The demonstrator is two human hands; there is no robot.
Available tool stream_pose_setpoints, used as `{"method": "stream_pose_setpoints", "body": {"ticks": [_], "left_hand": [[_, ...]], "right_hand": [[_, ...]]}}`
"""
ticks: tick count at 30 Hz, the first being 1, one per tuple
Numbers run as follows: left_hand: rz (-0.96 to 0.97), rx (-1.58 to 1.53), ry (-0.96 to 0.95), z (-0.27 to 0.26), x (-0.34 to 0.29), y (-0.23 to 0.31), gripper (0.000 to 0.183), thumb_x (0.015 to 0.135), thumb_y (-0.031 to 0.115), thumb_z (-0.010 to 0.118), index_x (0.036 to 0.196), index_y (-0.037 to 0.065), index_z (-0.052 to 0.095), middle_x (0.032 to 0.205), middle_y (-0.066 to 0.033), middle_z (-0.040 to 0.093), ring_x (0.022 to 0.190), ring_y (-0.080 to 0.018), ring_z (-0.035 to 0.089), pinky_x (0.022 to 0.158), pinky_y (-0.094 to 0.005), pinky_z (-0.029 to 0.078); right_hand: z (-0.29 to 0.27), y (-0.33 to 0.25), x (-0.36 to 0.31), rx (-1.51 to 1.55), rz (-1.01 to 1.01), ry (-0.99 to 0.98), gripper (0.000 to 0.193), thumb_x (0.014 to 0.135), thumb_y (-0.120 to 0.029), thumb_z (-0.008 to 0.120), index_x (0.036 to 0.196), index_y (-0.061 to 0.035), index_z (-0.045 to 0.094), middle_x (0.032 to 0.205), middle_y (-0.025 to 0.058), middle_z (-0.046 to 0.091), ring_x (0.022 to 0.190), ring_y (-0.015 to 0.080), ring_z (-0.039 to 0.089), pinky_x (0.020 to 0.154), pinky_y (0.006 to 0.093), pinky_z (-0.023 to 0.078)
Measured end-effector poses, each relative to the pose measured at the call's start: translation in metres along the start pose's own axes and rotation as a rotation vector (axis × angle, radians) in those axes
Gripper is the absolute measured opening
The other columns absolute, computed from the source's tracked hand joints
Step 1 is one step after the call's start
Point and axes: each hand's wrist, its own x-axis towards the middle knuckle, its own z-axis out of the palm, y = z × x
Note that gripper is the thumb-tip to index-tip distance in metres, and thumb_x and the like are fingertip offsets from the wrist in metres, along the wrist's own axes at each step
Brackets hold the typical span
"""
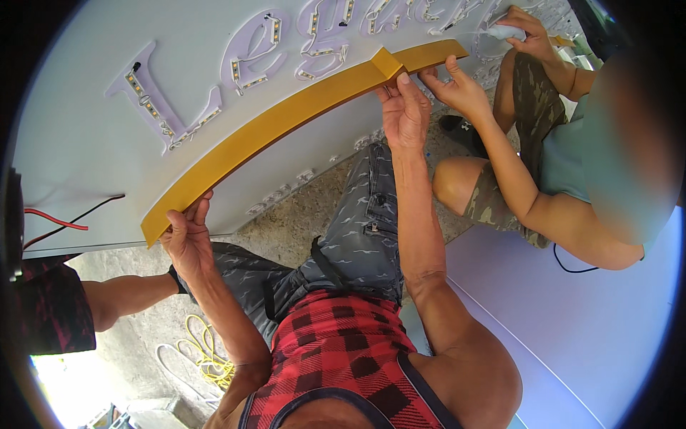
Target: Collaborating to apply adhesive and gold-colored trim pieces to a large white LED-backlit sign.
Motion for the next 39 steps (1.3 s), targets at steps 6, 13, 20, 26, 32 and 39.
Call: {"method": "stream_pose_setpoints", "body": {"ticks": [6, 13, 20, 26, 32, 39], "left_hand": [[0.000, -0.007, 0.006, -0.0020, 0.0001, -0.0013, 0.037, 0.092, 0.012, 0.060, 0.118, -0.012, 0.050, 0.104, -0.0276, 0.064, 0.093, -0.0423, 0.066, 0.080, -0.0420, 0.061], [-0.008, 0.041, -0.048, -0.0066, -0.0002, -0.0017, 0.041, 0.093, 0.018, 0.058, 0.122, -0.009, 0.050, 0.109, -0.0258, 0.063, 0.098, -0.0401, 0.065, 0.087, -0.0420, 0.058], [-0.008, 0.037, -0.057, -0.0076, -0.0016, -0.0021, 0.040, 0.092, 0.018, 0.059, 0.121, -0.009, 0.051, 0.110, -0.0256, 0.063, 0.099, -0.0409, 0.064, 0.087, -0.0429, 0.058], [0.002, 0.026, -0.051, -0.0069, -0.0037, -0.0027, 0.040, 0.092, 0.018, 0.059, 0.121, -0.009, 0.051, 0.110, -0.0258, 0.063, 0.099, -0.0413, 0.064, 0.087, -0.0433, 0.058], [0.030, -0.015, -0.014, 0.0004, -0.0028, -0.0028, 0.036, 0.091, 0.013, 0.061, 0.116, -0.012, 0.052, 0.102, -0.0278, 0.065, 0.092, -0.0424, 0.066, 0.081, -0.0424, 0.060], [0.035, -0.009, -0.017, 0.0002, -0.0032, -0.0026, 0.036, 0.092, 0.013, 0.060, 0.116, -0.012, 0.052, 0.102, -0.0278, 0.065, 0.093, -0.0425, 0.066, 0.081, -0.0425, 0.060]], "right_hand": [[-0.0063, 0.0002, 0.0009, -0.016, 0.027, -0.053, 0.035, 0.093, -0.013, 0.059, 0.126, -0.0018, 0.051, 0.124, 0.0098, 0.057, 0.116, 0.0227, 0.054, 0.101, 0.0400, 0.044], [-0.0016, 0.0001, -0.0002, -0.010, -0.002, -0.007, 0.020, 0.092, -0.011, 0.060, 0.109, -0.0018, 0.065, 0.115, 0.0095, 0.064, 0.107, 0.0226, 0.060, 0.093, 0.0439, 0.049], [-0.0056, -0.0004, 0.0006, -0.001, -0.003, -0.003, 0.023, 0.091, -0.010, 0.061, 0.112, -0.0011, 0.063, 0.119, 0.0095, 0.061, 0.111, 0.0229, 0.058, 0.097, 0.0440, 0.047], [-0.0077, -0.0012, -0.0005, -0.008, 0.012, -0.039, 0.035, 0.093, -0.011, 0.059, 0.125, -0.0022, 0.052, 0.123, 0.0093, 0.058, 0.113, 0.0219, 0.055, 0.100, 0.0400, 0.046], [-0.0052, -0.0017, 0.0000, -0.010, 0.000, -0.007, 0.024, 0.091, -0.011, 0.062, 0.113, -0.0007, 0.063, 0.118, 0.0097, 0.061, 0.111, 0.0230, 0.058, 0.097, 0.0445, 0.047], [-0.0053, -0.0023, -0.0003, -0.025, 0.009, -0.053, 0.033, 0.092, -0.012, 0.060, 0.123, -0.0016, 0.053, 0.121, 0.0091, 0.059, 0.112, 0.0218, 0.056, 0.099, 0.0396, 0.046]]}}
